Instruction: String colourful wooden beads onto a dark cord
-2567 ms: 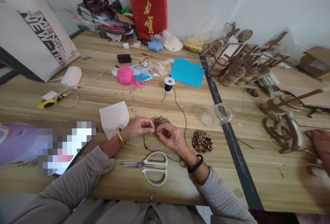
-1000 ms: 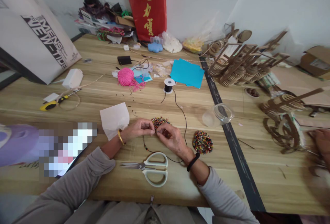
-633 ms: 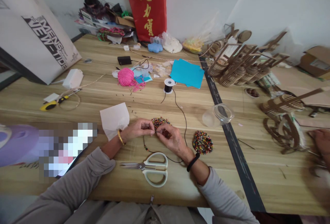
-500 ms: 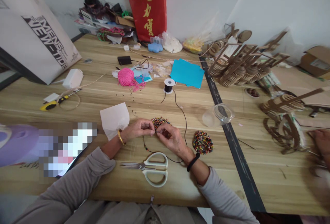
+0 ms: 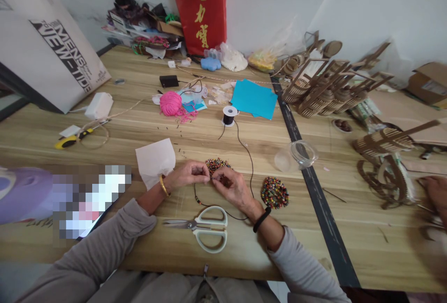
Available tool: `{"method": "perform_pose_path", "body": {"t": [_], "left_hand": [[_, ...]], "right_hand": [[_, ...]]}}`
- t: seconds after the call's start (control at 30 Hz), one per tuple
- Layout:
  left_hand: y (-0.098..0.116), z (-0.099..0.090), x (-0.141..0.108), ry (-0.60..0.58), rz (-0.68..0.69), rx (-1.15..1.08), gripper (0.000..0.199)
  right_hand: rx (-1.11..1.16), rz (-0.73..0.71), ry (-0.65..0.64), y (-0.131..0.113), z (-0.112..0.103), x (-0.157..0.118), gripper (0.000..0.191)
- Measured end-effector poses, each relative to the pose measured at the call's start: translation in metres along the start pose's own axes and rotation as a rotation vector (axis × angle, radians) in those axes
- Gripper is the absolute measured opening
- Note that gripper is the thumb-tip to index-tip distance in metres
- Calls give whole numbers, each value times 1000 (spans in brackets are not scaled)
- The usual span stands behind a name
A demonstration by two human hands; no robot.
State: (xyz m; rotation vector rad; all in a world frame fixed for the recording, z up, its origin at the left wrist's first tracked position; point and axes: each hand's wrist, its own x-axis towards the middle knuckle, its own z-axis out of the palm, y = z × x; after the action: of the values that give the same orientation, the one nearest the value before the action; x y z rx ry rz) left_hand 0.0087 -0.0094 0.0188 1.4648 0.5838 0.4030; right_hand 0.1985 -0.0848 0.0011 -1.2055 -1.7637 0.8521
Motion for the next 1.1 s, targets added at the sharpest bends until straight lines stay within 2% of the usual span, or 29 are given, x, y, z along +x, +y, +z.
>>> {"method": "perform_pose_path", "body": {"t": [1.1], "left_hand": [[-1, 0, 0, 2, -4, 12, 19]], "right_hand": [[30, -2, -6, 0, 1, 0, 10]]}}
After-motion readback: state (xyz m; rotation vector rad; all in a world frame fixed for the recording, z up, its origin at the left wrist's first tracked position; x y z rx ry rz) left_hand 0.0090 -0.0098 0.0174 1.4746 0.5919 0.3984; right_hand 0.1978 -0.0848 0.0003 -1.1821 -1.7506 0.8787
